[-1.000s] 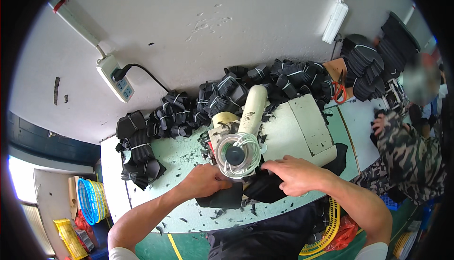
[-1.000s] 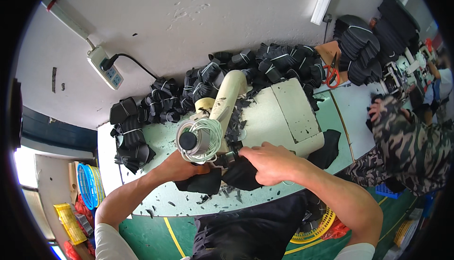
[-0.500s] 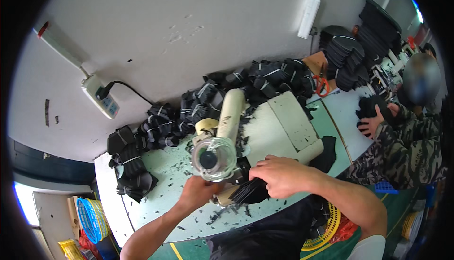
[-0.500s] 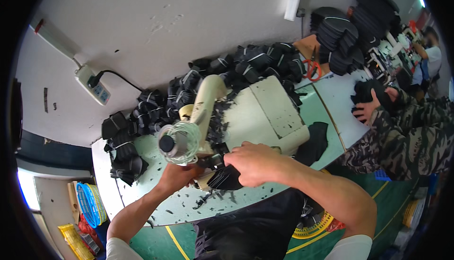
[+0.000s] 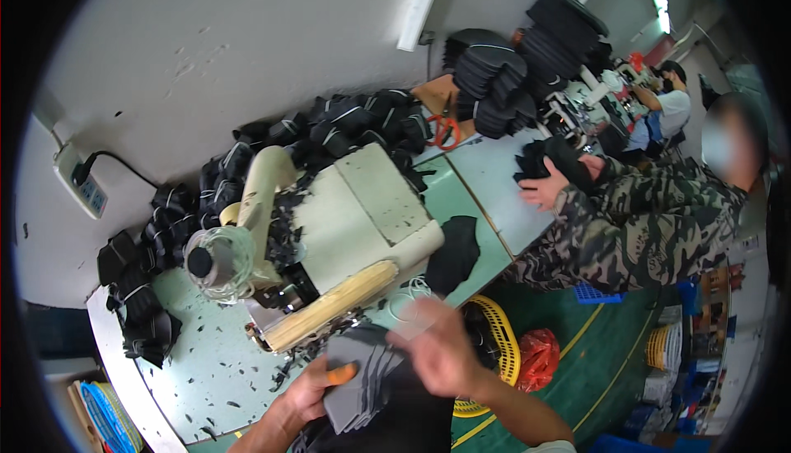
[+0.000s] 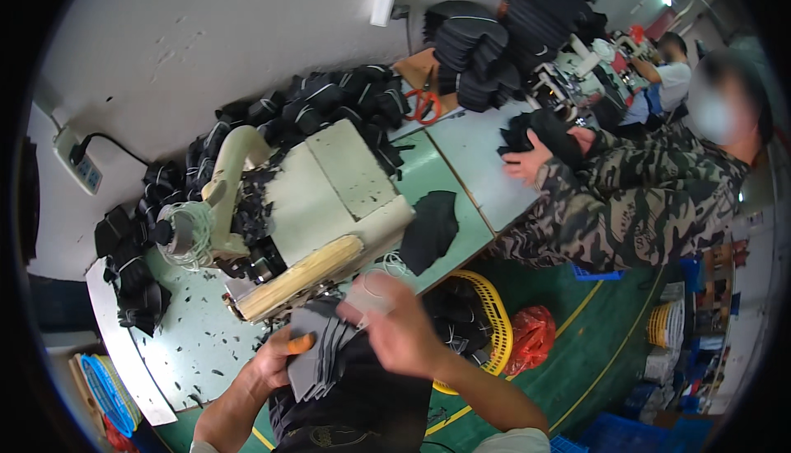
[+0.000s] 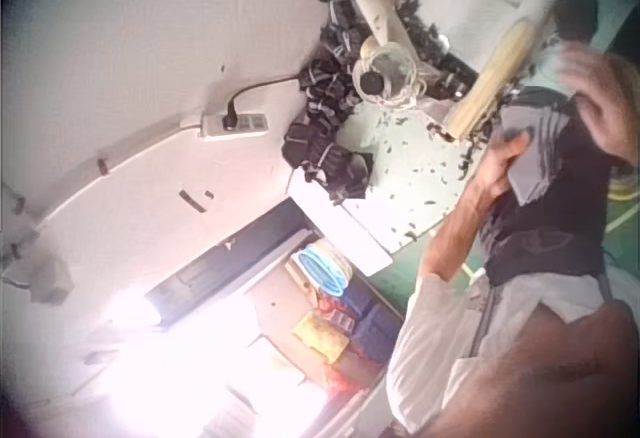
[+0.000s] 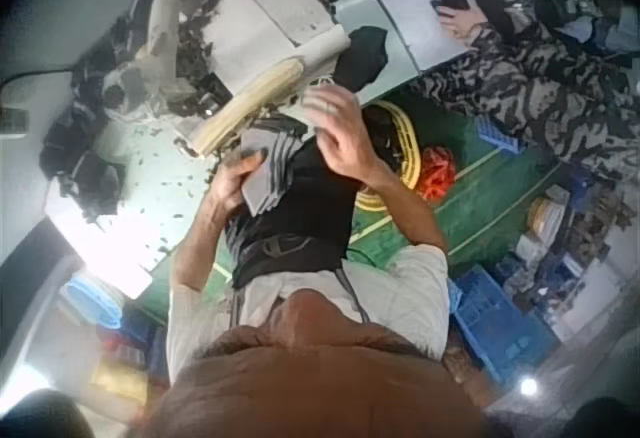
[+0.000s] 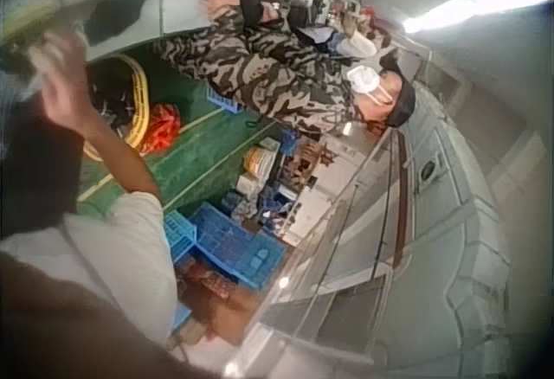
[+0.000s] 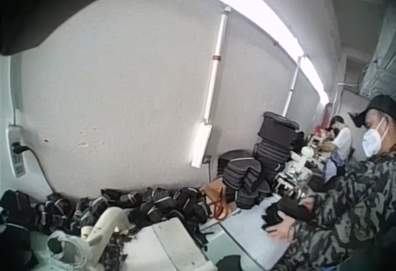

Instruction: The person thins the edges of black shoe components using a skiving machine, producing skived scraps as a byproduct.

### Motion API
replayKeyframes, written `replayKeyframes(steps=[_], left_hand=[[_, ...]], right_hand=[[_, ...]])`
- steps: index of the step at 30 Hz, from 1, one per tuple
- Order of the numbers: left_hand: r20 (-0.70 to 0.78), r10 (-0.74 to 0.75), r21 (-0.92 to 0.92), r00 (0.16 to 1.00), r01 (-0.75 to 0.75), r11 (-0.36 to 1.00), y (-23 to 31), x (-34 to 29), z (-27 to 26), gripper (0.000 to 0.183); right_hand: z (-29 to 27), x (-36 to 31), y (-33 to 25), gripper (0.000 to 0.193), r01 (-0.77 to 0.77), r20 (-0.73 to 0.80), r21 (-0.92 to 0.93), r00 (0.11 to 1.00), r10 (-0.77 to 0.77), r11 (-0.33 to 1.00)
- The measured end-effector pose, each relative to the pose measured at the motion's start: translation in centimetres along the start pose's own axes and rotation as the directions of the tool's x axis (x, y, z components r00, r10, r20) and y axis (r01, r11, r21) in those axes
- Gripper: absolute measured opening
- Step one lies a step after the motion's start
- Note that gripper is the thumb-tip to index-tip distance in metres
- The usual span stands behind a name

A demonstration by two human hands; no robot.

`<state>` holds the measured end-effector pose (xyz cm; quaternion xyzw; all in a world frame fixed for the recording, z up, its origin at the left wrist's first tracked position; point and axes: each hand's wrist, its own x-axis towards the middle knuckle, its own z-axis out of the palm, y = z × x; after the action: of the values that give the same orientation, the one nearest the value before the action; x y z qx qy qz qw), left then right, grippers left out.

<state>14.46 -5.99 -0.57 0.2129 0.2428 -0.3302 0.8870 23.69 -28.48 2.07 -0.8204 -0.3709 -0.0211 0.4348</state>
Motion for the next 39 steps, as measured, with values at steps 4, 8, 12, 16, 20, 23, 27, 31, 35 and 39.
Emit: replayKeyframes(steps=[4,8,12,16,20,23,27,31,35,39], left_hand=[[-0.160,0.052,0.111,0.986,-0.035,0.993,-1.2,-1.1,-0.3,0.057],[-0.201,0.100,0.217,0.974,-0.055,0.975,-1.7,-1.4,0.6,0.054],[-0.201,0.138,0.156,0.970,-0.107,0.982,-2.2,-1.5,0.8,0.051],[-0.230,0.127,0.122,0.965,-0.101,0.987,-2.3,-1.3,0.9,0.050],[-0.239,0.195,0.099,0.951,-0.176,0.979,-2.0,-1.1,1.8,0.046],[-0.215,0.139,0.015,0.967,-0.139,0.990,-1.9,-1.1,1.9,0.043],[-0.145,0.140,-0.006,0.979,-0.142,0.990,-2.7,-0.6,2.4,0.042],[-0.196,0.257,0.246,0.946,-0.207,0.947,-2.8,-1.9,1.3,0.051],[-0.318,0.177,0.353,0.931,-0.056,0.934,-1.9,-8.1,-2.3,0.060],[-0.315,0.101,0.669,0.944,0.145,0.729,-1.6,-13.1,-2.8,0.087]], right_hand=[[-1.6,-1.9,13.7,0.074,-0.773,-0.300,0.212,0.531,0.793,0.598],[-2.3,0.7,18.5,0.099,-0.922,-0.188,0.001,0.381,0.905,0.388],[-0.9,1.7,20.8,0.091,-0.946,-0.131,-0.027,0.323,0.937,0.322],[-1.2,1.3,20.5,0.058,-0.825,0.002,0.405,0.432,0.902,0.394],[-2.0,-0.9,14.9,0.047,-0.646,-0.331,0.416,0.548,0.768,0.640],[-1.7,-2.2,5.1,0.051,-0.550,-0.224,0.590,0.591,0.775,0.591],[3.2,-4.7,-2.6,0.055,-0.481,0.041,0.745,0.724,0.688,0.462],[9.6,-9.0,-2.6,0.062,-0.434,0.218,0.683,0.889,0.403,0.588],[6.2,-7.8,-3.1,0.053,-0.389,0.421,0.456,0.887,0.191,0.801],[4.2,-7.9,2.8,0.017,-0.419,-0.067,-0.054,0.907,0.415,0.906]])
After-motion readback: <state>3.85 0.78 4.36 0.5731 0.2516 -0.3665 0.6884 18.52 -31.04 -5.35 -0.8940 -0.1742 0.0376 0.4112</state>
